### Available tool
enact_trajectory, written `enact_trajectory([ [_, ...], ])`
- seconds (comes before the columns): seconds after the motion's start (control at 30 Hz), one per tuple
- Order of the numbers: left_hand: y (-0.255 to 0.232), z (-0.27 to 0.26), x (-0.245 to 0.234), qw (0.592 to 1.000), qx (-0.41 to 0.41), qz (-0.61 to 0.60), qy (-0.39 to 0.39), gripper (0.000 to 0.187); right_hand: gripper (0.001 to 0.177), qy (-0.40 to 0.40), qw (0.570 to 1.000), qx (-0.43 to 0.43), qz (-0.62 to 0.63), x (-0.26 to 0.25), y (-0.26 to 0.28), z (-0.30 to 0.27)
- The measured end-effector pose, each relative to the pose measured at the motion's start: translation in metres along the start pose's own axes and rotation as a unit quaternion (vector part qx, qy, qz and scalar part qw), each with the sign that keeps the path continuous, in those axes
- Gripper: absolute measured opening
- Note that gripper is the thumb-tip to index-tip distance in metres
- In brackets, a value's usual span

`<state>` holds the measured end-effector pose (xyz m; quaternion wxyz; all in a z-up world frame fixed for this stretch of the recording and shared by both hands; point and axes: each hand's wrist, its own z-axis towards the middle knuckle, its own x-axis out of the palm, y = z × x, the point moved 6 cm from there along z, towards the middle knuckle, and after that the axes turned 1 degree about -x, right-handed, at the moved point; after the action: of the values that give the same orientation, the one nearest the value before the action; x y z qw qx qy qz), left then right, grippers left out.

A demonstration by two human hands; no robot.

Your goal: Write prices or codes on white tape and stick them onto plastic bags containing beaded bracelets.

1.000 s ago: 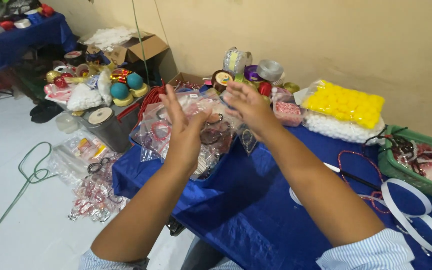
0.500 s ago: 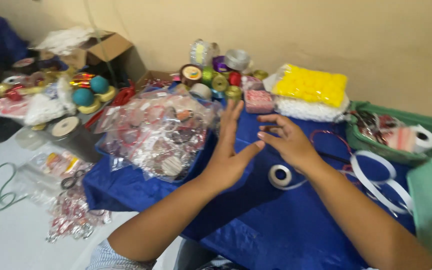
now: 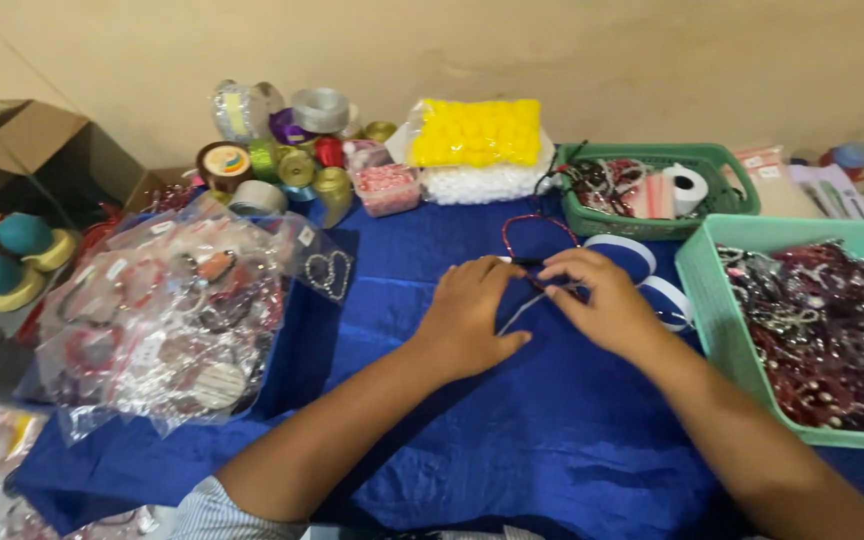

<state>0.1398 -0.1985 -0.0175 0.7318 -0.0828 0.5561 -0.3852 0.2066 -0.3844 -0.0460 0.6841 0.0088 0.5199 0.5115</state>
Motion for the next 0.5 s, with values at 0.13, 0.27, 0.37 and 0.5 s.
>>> enact_trajectory([
  [0.13,0.010,-0.009,0.003,0.999,0.019,0.040,0.006,0.066,0.025,0.001,0.996,-0.051,-0.069,0.008,0.020,-0.005],
  [0.27,0.015,-0.013,-0.001,0.993,-0.032,0.081,0.080,0.053,0.029,0.011,0.993,-0.036,-0.114,0.013,0.033,-0.007],
  [0.37,0.018,-0.013,0.001,0.984,-0.040,0.129,0.118,0.052,0.030,0.009,0.989,-0.054,-0.135,0.016,0.040,-0.008],
  [0.5,0.018,-0.015,0.009,0.973,-0.024,0.176,0.147,0.049,0.021,0.003,0.985,-0.069,-0.159,0.021,0.032,-0.013],
])
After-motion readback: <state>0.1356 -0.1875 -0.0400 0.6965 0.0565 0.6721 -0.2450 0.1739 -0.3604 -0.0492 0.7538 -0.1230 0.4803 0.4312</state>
